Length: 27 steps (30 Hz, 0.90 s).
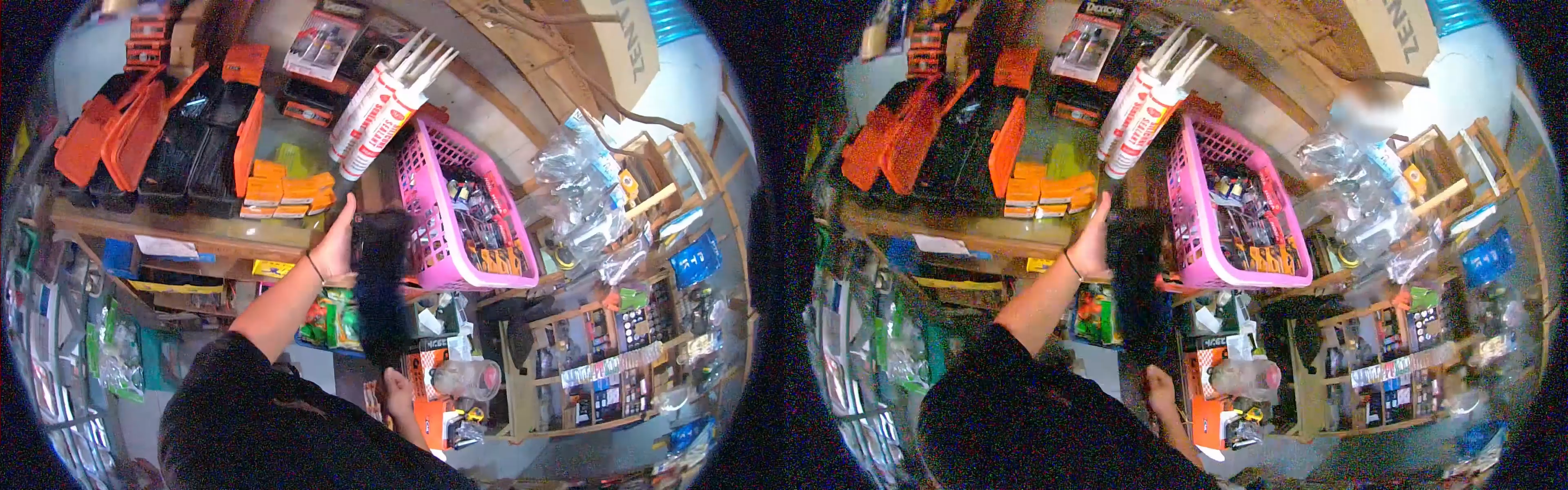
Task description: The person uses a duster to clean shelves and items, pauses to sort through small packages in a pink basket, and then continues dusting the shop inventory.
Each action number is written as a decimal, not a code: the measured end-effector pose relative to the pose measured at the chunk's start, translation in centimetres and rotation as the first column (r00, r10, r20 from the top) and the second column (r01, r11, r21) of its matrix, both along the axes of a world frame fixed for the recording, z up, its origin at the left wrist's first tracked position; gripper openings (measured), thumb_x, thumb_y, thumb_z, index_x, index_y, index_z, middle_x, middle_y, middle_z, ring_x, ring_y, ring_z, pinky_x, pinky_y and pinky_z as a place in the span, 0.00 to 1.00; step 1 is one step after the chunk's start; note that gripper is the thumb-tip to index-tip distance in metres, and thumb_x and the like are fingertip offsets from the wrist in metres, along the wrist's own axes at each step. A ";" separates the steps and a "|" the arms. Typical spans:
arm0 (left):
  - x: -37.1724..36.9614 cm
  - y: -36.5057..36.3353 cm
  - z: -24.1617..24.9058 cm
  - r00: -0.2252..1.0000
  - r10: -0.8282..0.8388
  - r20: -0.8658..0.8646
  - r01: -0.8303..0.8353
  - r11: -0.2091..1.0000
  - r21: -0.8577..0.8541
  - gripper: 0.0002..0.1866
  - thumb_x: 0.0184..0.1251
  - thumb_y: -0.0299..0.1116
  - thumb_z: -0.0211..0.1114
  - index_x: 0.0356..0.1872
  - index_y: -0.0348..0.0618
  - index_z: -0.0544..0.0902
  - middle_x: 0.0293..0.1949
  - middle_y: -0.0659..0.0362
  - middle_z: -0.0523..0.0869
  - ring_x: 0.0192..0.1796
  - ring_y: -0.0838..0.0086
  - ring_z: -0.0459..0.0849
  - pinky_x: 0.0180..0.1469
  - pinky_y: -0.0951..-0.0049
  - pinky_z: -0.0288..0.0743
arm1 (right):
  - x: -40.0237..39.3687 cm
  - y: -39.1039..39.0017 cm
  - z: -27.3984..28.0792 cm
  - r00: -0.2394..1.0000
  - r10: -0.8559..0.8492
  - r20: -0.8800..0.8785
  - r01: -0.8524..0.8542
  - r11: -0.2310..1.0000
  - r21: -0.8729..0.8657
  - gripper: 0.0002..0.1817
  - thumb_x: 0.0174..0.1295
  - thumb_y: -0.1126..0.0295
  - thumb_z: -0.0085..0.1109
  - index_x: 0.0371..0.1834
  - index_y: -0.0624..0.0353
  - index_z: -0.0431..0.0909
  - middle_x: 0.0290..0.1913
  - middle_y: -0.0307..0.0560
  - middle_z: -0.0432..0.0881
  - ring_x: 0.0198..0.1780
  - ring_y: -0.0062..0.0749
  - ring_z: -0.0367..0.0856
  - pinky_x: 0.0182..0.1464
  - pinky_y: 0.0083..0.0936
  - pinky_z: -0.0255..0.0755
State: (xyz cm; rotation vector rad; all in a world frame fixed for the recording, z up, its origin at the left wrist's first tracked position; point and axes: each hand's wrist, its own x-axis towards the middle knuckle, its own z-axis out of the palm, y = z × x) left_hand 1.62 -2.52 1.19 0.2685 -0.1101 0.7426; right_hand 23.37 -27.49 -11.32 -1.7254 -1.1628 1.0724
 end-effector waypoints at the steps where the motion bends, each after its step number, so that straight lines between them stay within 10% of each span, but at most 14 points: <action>1: 0.1 -0.1 0.1 0.994 0.039 -0.105 -0.041 0.999 -0.014 0.50 0.44 0.76 0.41 0.56 0.39 0.66 0.52 0.44 0.72 0.53 0.46 0.71 0.55 0.45 0.61 | -0.4 0.3 0.5 0.997 -0.037 -0.063 0.033 0.998 -0.055 0.18 0.64 0.59 0.43 0.22 0.59 0.71 0.17 0.32 0.65 0.22 0.17 0.65 0.25 0.18 0.61; 6: -0.1 0.8 -1.0 0.952 -0.224 0.209 0.156 0.942 0.298 0.49 0.45 0.75 0.41 0.59 0.42 0.63 0.56 0.41 0.68 0.58 0.46 0.66 0.56 0.46 0.60 | -2.4 1.4 4.4 0.930 0.284 0.232 -0.284 0.958 -0.035 0.19 0.64 0.56 0.44 0.20 0.57 0.68 0.16 0.33 0.65 0.18 0.17 0.62 0.21 0.18 0.57; 8: -0.8 -0.7 1.0 0.997 -0.016 0.082 0.008 0.994 0.106 0.48 0.47 0.74 0.40 0.60 0.44 0.62 0.57 0.41 0.67 0.58 0.49 0.66 0.57 0.49 0.61 | -1.7 2.7 4.8 0.983 0.092 -0.160 -0.123 0.971 -0.203 0.22 0.64 0.54 0.43 0.30 0.64 0.76 0.26 0.35 0.75 0.32 0.19 0.69 0.36 0.21 0.66; 10: 0.0 -0.5 1.1 0.954 0.221 -0.203 -0.222 0.975 0.018 0.51 0.44 0.76 0.41 0.57 0.38 0.65 0.54 0.44 0.70 0.56 0.49 0.68 0.56 0.47 0.61 | -2.4 2.4 5.1 0.986 0.122 -0.109 -0.142 0.972 -0.189 0.22 0.65 0.54 0.41 0.29 0.64 0.76 0.25 0.34 0.74 0.31 0.18 0.69 0.36 0.21 0.65; 13: -0.2 1.2 -0.8 0.971 -0.196 0.139 0.161 0.960 0.230 0.52 0.42 0.76 0.44 0.58 0.38 0.64 0.56 0.43 0.68 0.56 0.44 0.67 0.58 0.45 0.58 | -2.2 2.1 5.2 0.903 0.408 0.133 -0.409 0.912 -0.020 0.19 0.65 0.59 0.41 0.19 0.57 0.67 0.18 0.33 0.65 0.21 0.19 0.63 0.25 0.19 0.59; 16: -0.1 0.3 0.1 0.993 0.010 0.119 -0.002 0.998 -0.067 0.54 0.41 0.76 0.44 0.61 0.38 0.58 0.58 0.39 0.64 0.58 0.41 0.63 0.56 0.40 0.56 | 0.4 2.9 2.5 0.961 0.144 -0.236 -0.207 0.940 -0.270 0.18 0.65 0.59 0.41 0.20 0.58 0.69 0.19 0.33 0.66 0.25 0.19 0.65 0.30 0.19 0.61; 17: 0.0 -0.4 1.7 0.986 0.012 0.166 0.017 0.985 -0.171 0.53 0.43 0.76 0.42 0.61 0.38 0.59 0.56 0.41 0.67 0.59 0.44 0.64 0.57 0.42 0.57 | -0.2 2.6 2.0 0.967 0.242 -0.085 -0.248 0.965 -0.079 0.19 0.65 0.59 0.41 0.19 0.57 0.68 0.18 0.33 0.66 0.22 0.18 0.64 0.26 0.19 0.60; 20: -0.8 -0.4 1.4 0.994 -0.106 0.025 0.092 0.944 0.317 0.49 0.47 0.74 0.38 0.59 0.39 0.63 0.55 0.46 0.70 0.60 0.53 0.66 0.59 0.49 0.58 | -1.6 2.4 1.0 0.897 0.427 0.116 -0.435 0.898 0.056 0.20 0.65 0.58 0.40 0.17 0.54 0.67 0.15 0.33 0.65 0.17 0.16 0.62 0.21 0.16 0.56; 21: -0.6 -0.5 1.5 0.989 -0.122 0.081 0.083 0.922 0.378 0.49 0.47 0.75 0.36 0.58 0.39 0.65 0.55 0.47 0.70 0.60 0.55 0.66 0.60 0.52 0.58 | -1.5 2.5 3.2 0.894 0.411 -0.178 -0.431 0.898 -0.087 0.21 0.66 0.57 0.39 0.16 0.54 0.67 0.13 0.33 0.64 0.16 0.15 0.61 0.20 0.15 0.55; 24: -0.2 -1.0 1.7 0.986 0.156 -0.058 -0.161 0.983 -0.090 0.52 0.44 0.76 0.38 0.59 0.39 0.63 0.55 0.43 0.69 0.59 0.49 0.65 0.60 0.49 0.57 | -0.3 3.3 1.4 0.933 0.233 -0.273 -0.251 0.967 -0.031 0.22 0.66 0.56 0.38 0.16 0.54 0.66 0.12 0.33 0.63 0.15 0.15 0.60 0.19 0.14 0.54; 27: -0.2 -1.3 1.4 0.985 0.131 -0.111 -0.118 0.986 0.113 0.50 0.46 0.75 0.36 0.58 0.38 0.64 0.55 0.45 0.70 0.57 0.53 0.69 0.59 0.53 0.59 | -0.4 2.5 0.3 0.919 0.391 -0.053 -0.392 0.920 -0.006 0.22 0.66 0.58 0.37 0.15 0.55 0.65 0.15 0.33 0.65 0.20 0.15 0.62 0.23 0.16 0.58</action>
